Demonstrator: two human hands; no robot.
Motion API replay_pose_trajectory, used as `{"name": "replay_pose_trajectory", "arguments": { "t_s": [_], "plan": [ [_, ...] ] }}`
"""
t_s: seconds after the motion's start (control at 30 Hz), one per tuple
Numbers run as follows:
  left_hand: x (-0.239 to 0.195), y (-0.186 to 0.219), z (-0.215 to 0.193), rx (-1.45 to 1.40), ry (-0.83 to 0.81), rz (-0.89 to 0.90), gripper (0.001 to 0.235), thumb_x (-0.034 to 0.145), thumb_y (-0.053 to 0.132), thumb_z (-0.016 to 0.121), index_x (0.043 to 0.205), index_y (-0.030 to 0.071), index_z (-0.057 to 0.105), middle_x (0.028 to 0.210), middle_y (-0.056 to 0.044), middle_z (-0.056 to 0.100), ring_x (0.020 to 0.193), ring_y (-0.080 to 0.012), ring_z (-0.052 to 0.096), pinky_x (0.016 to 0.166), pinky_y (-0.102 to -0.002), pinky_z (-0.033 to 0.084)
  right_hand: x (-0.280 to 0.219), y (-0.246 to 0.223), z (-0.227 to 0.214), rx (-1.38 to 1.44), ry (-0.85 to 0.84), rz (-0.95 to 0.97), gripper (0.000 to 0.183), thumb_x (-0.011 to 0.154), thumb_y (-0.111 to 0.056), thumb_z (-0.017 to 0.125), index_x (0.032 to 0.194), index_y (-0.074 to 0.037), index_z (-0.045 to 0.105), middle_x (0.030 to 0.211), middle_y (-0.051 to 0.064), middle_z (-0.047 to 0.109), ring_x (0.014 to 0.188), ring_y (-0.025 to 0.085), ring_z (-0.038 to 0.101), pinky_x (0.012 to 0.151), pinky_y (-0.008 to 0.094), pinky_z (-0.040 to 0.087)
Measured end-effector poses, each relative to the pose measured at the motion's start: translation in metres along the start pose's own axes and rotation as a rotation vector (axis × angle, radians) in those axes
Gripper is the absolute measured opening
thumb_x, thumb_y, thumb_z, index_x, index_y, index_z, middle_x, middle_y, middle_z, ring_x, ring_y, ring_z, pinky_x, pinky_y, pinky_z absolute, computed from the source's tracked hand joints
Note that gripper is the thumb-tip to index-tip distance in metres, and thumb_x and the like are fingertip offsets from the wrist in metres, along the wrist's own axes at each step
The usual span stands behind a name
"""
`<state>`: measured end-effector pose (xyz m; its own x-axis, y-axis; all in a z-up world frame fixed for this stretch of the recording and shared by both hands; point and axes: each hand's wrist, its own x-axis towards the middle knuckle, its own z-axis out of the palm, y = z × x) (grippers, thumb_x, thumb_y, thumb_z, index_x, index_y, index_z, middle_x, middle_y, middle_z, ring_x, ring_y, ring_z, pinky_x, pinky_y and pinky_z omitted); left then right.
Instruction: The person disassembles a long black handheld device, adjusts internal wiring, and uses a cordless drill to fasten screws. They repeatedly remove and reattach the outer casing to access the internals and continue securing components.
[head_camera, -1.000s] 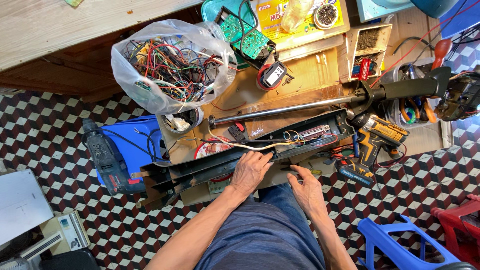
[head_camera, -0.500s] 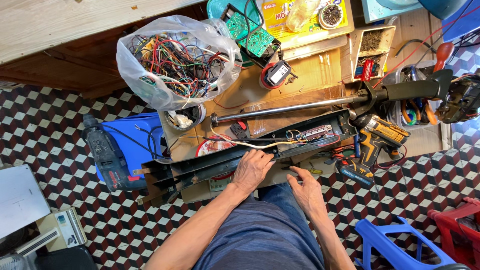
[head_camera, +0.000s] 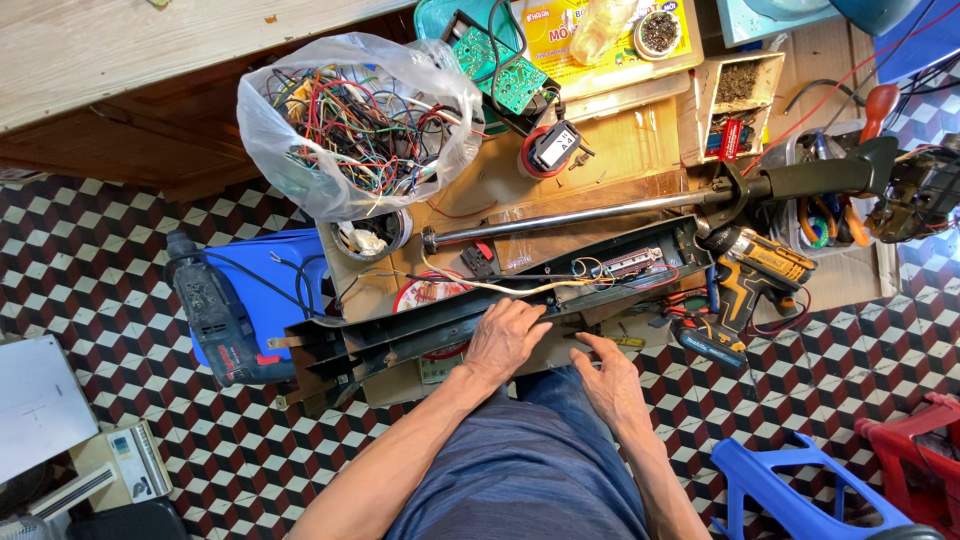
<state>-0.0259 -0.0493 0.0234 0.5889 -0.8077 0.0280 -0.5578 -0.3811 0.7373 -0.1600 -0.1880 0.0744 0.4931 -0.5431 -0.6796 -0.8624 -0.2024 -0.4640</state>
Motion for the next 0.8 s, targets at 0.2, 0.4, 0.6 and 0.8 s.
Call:
{"name": "replay_pose_trajectory", "arguments": {
  "t_s": [0.2,0.4,0.6,0.8],
  "plan": [
    [0.004,0.009,-0.028,-0.026,0.189,0.01,0.02,0.098,0.021,0.07,0.113,0.008,0.074,0.111,-0.007,0.072,0.098,-0.0231,0.069,0.089,-0.034,0.057,-0.002,0.004,0.001,0.045,0.012,-0.051,0.049,0.092,-0.033,0.062,0.137,-0.013,0.064,0.132,0.016,0.068,0.098,0.027,0.071,0.088,0.039,0.055],
    [0.03,-0.009,-0.047,0.06,0.209,-0.04,0.036,0.087,0.017,0.075,0.118,0.0,0.071,0.113,-0.01,0.067,0.101,-0.0311,0.065,0.085,-0.04,0.055,-0.005,0.001,0.004,0.065,0.01,-0.065,0.047,0.091,-0.031,0.062,0.134,-0.011,0.065,0.135,0.014,0.067,0.097,0.029,0.072,0.087,0.039,0.056],
    [0.032,-0.021,-0.041,0.071,0.138,-0.02,0.026,0.089,0.014,0.075,0.113,0.005,0.073,0.109,-0.008,0.067,0.099,-0.0278,0.065,0.084,-0.039,0.056,-0.007,0.002,0.005,0.066,0.014,-0.07,0.047,0.092,-0.031,0.063,0.134,-0.012,0.065,0.132,0.015,0.068,0.096,0.027,0.071,0.088,0.038,0.056],
    [0.026,-0.021,-0.041,0.086,0.16,0.019,0.025,0.082,0.013,0.078,0.106,0.005,0.073,0.112,-0.009,0.066,0.099,-0.0284,0.065,0.083,-0.04,0.056,-0.004,0.001,0.004,0.055,0.006,0.015,0.048,0.091,-0.034,0.063,0.135,-0.014,0.066,0.122,0.015,0.072,0.093,0.028,0.071,0.086,0.039,0.056]
  ]
}}
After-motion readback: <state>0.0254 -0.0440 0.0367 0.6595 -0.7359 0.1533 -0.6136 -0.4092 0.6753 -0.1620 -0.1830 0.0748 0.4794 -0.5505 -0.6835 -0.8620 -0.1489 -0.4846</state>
